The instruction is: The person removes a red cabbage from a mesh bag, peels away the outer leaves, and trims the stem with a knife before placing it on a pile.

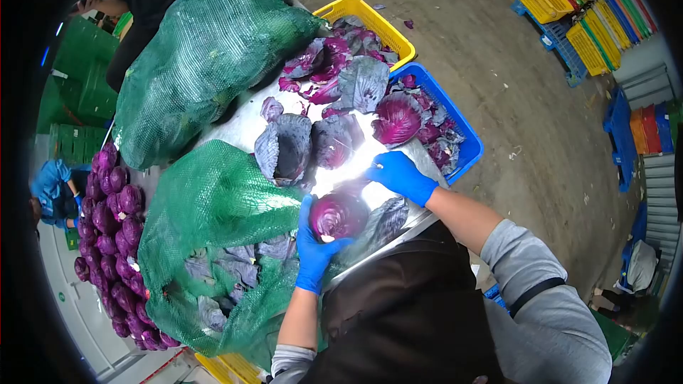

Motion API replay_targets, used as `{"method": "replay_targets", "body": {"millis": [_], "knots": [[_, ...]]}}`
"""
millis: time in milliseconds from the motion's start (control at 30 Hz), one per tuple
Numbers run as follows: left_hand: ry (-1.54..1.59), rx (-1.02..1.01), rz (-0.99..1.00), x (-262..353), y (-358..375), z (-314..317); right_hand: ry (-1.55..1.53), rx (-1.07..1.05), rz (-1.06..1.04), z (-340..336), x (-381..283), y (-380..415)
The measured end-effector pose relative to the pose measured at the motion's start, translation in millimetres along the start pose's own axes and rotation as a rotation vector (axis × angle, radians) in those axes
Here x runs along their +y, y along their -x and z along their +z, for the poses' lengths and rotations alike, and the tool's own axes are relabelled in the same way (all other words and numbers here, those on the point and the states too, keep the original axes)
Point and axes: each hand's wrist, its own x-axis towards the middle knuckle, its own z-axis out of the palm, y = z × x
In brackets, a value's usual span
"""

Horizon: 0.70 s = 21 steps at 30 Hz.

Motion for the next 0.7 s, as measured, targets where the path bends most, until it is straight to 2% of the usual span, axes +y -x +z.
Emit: {"method": "replay_targets", "body": {"millis": [33,100,167,233,267,300,333,367,433,500,533,600,633,700], "knots": [[0.043,0.013,-0.029,2.4,-3.3,-1.5,-0.001,-0.006,-0.004,1.4,2.9,1.2],[0.027,0.020,0.014,2.8,-9.3,-3.0,0.198,0.044,-0.002,2.3,11.4,1.6],[0.432,0.048,-0.095,0.8,-14.0,-5.0,0.167,0.095,-0.026,-11.1,19.5,1.6],[0.531,0.059,-0.123,10.3,-15.5,-0.7,0.207,0.119,0.041,-42.4,11.0,2.8],[0.673,0.132,-0.173,11.9,-17.2,-0.1,0.211,0.118,0.036,-55.0,9.2,1.8],[0.816,0.205,-0.226,13.4,-17.7,0.5,0.451,0.094,0.111,-65.4,7.8,1.9],[0.769,0.215,-0.174,16.1,-21.1,1.2,0.689,0.070,0.186,-73.1,-1.5,2.5],[0.771,0.219,-0.171,19.4,-26.9,2.7,0.691,0.068,0.181,-74.7,-14.1,4.6],[0.547,0.252,-0.106,26.1,-36.1,4.6,0.346,0.201,-0.257,-66.3,-64.6,12.7],[0.488,0.245,-0.100,34.0,-42.1,8.4,-0.028,-0.101,-0.412,-57.0,-106.5,11.0],[0.433,0.217,-0.095,42.2,-42.2,11.6,-0.032,-0.091,-0.404,-48.2,-106.6,7.1],[0.410,0.149,-0.078,43.8,-43.7,10.7,0.066,-0.236,-0.720,-37.3,-100.5,-2.5],[0.408,0.146,-0.081,43.4,-42.8,8.2,0.064,-0.233,-0.717,-40.6,-99.2,-5.6],[0.417,0.105,-0.220,46.5,-40.6,4.1,0.247,-0.448,-0.541,-49.0,-99.5,-12.2]]}}
